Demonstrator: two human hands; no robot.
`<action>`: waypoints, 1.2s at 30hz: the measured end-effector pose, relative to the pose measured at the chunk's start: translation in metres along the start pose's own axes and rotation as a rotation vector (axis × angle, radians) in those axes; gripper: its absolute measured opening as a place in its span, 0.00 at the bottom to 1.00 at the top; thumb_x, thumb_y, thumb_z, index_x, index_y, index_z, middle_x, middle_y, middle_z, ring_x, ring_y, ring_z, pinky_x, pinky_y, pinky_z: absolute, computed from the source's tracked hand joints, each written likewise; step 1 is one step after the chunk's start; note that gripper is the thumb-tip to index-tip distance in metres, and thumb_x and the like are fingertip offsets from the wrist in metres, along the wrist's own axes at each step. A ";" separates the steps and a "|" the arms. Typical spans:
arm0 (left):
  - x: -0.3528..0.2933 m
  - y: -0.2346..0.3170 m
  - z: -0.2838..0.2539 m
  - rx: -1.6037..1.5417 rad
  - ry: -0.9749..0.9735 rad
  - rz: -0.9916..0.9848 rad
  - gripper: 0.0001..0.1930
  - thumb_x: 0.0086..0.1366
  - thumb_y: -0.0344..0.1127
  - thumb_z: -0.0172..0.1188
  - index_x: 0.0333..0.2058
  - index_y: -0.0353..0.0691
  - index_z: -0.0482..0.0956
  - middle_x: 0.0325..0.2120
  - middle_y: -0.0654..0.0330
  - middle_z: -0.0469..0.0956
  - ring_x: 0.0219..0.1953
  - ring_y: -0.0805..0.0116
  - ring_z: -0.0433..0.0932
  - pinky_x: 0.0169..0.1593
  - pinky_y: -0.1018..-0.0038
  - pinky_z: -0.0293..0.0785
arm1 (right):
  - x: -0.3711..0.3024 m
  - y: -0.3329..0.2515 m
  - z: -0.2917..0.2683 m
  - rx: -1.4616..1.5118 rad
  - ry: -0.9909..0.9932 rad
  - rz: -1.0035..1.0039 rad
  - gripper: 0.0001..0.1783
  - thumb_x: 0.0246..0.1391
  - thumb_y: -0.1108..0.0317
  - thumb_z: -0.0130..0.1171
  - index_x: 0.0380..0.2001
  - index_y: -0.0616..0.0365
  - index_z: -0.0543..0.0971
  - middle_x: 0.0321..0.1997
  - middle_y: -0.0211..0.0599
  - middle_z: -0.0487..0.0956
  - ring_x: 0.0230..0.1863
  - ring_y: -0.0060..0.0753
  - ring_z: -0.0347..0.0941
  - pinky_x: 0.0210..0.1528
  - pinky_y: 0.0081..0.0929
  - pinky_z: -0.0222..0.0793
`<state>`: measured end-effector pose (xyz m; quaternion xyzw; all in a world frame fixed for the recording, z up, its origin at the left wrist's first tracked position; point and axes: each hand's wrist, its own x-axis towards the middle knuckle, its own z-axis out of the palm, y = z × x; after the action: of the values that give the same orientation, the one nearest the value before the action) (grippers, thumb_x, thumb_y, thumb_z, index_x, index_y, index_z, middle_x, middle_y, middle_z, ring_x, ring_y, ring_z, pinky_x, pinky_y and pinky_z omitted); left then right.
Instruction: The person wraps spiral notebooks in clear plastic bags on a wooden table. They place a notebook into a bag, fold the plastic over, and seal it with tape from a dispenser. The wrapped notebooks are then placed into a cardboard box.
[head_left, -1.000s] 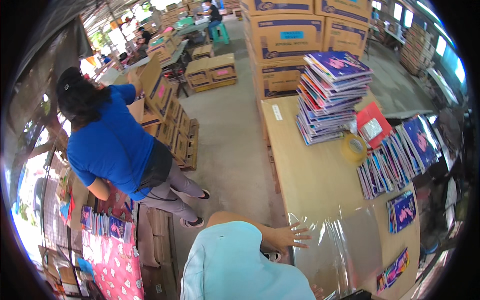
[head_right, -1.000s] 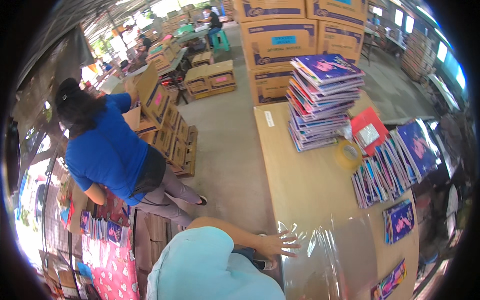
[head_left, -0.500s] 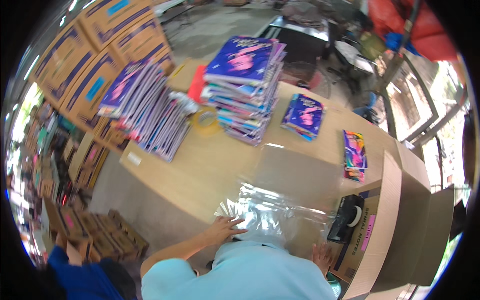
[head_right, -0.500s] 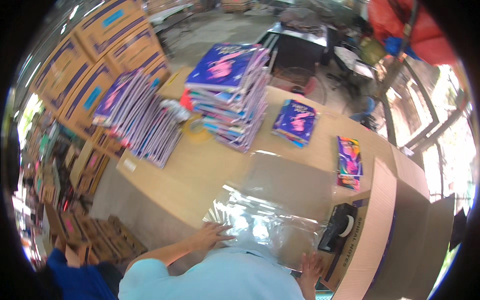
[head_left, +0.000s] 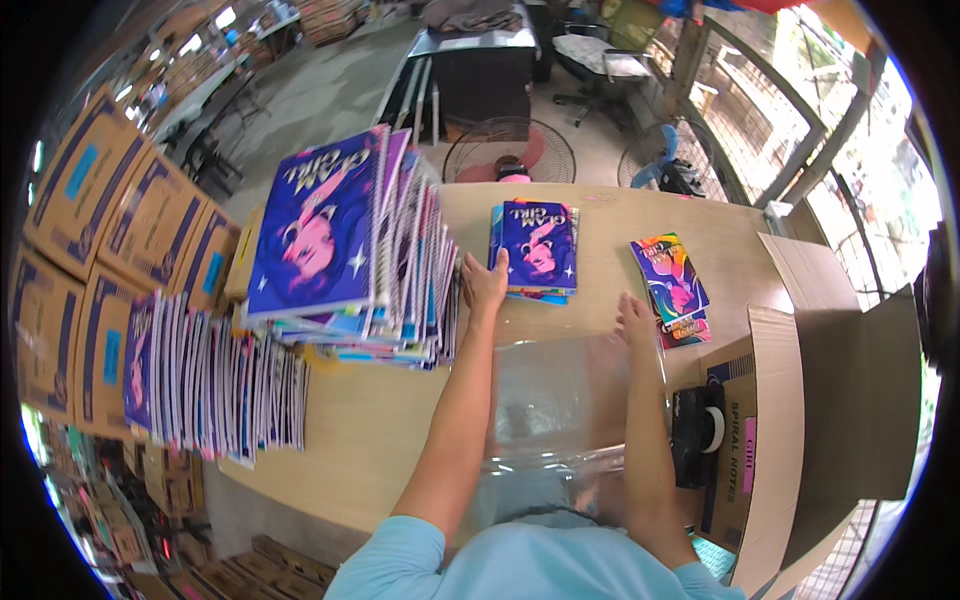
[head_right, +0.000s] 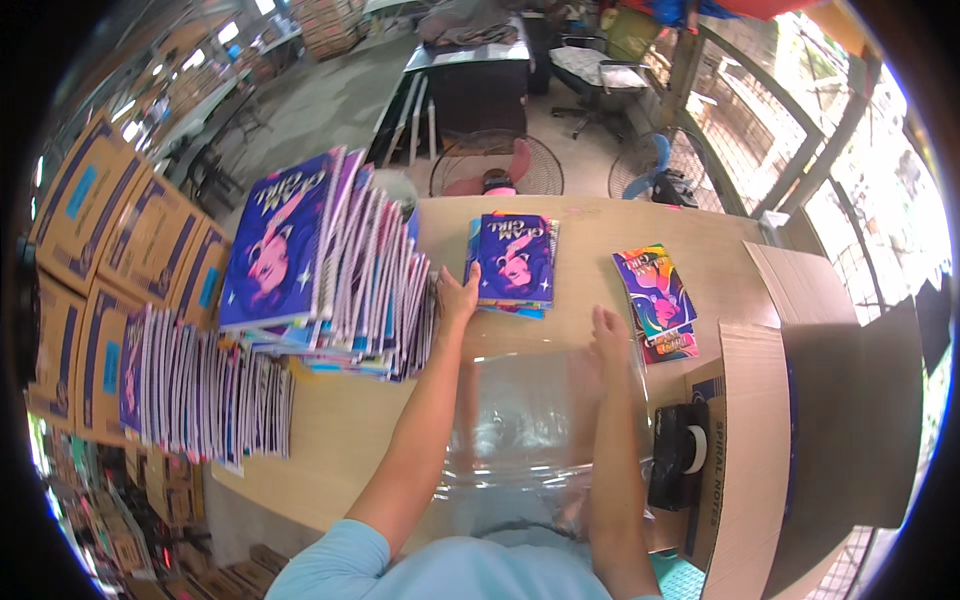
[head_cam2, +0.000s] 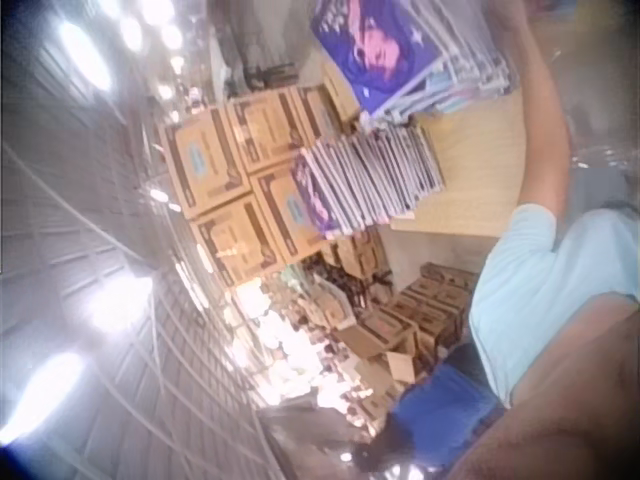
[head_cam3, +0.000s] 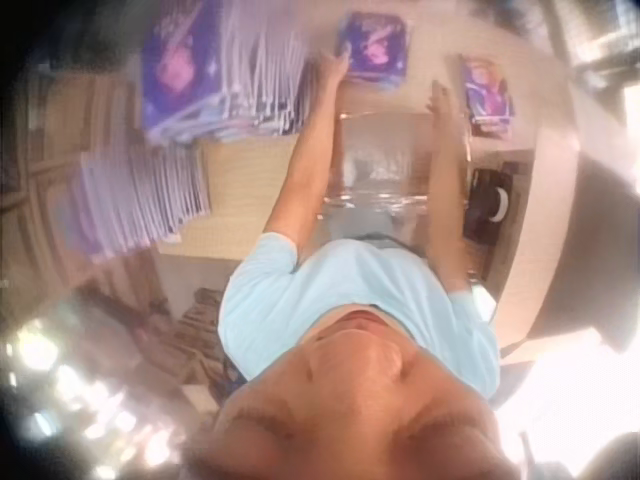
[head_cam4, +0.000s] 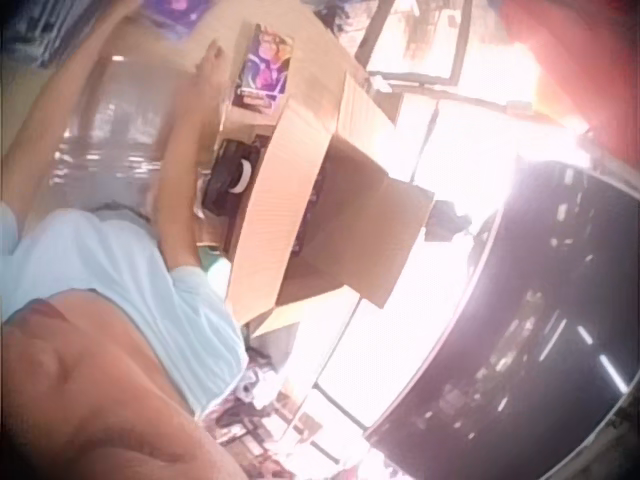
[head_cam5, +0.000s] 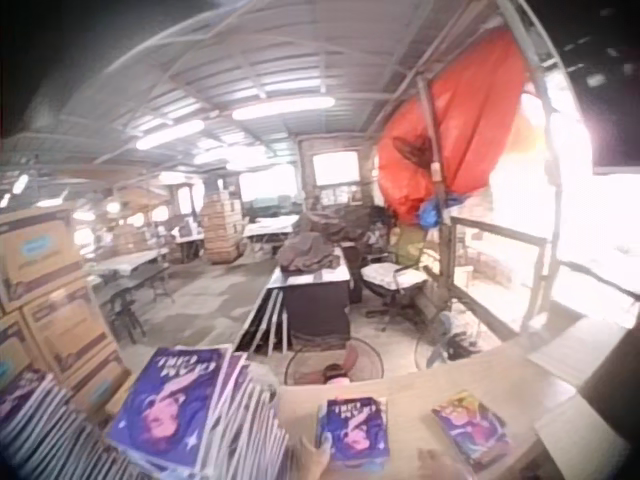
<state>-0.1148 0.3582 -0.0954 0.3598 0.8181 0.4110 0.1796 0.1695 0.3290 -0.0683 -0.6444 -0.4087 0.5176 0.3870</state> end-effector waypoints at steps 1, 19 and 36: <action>0.017 -0.006 0.003 0.058 -0.102 -0.059 0.51 0.57 0.70 0.55 0.61 0.24 0.60 0.58 0.32 0.64 0.61 0.40 0.65 0.62 0.55 0.64 | 0.022 0.005 0.020 -0.057 -0.037 0.021 0.33 0.60 0.40 0.53 0.53 0.60 0.72 0.45 0.35 0.75 0.40 0.29 0.72 0.44 0.32 0.73; -0.071 0.013 -0.051 -0.909 -0.818 -0.478 0.26 0.56 0.42 0.70 0.49 0.32 0.76 0.37 0.53 0.82 0.34 0.61 0.83 0.38 0.67 0.82 | -0.033 -0.031 -0.012 -0.276 -0.369 -0.361 0.46 0.46 0.56 0.70 0.65 0.61 0.62 0.66 0.56 0.62 0.58 0.41 0.69 0.52 0.39 0.73; -0.326 -0.016 -0.277 -0.459 -1.361 -0.854 0.43 0.59 0.64 0.61 0.62 0.36 0.64 0.61 0.50 0.67 0.62 0.56 0.67 0.65 0.61 0.63 | -0.341 0.048 -0.119 -0.325 -0.534 -0.888 0.47 0.21 0.65 0.81 0.53 0.56 0.73 0.49 0.41 0.78 0.54 0.39 0.73 0.60 0.37 0.66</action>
<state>-0.0647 -0.0385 0.0570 0.1429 0.4932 0.1571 0.8436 0.2485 -0.0138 0.0265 -0.3073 -0.8006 0.3800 0.3467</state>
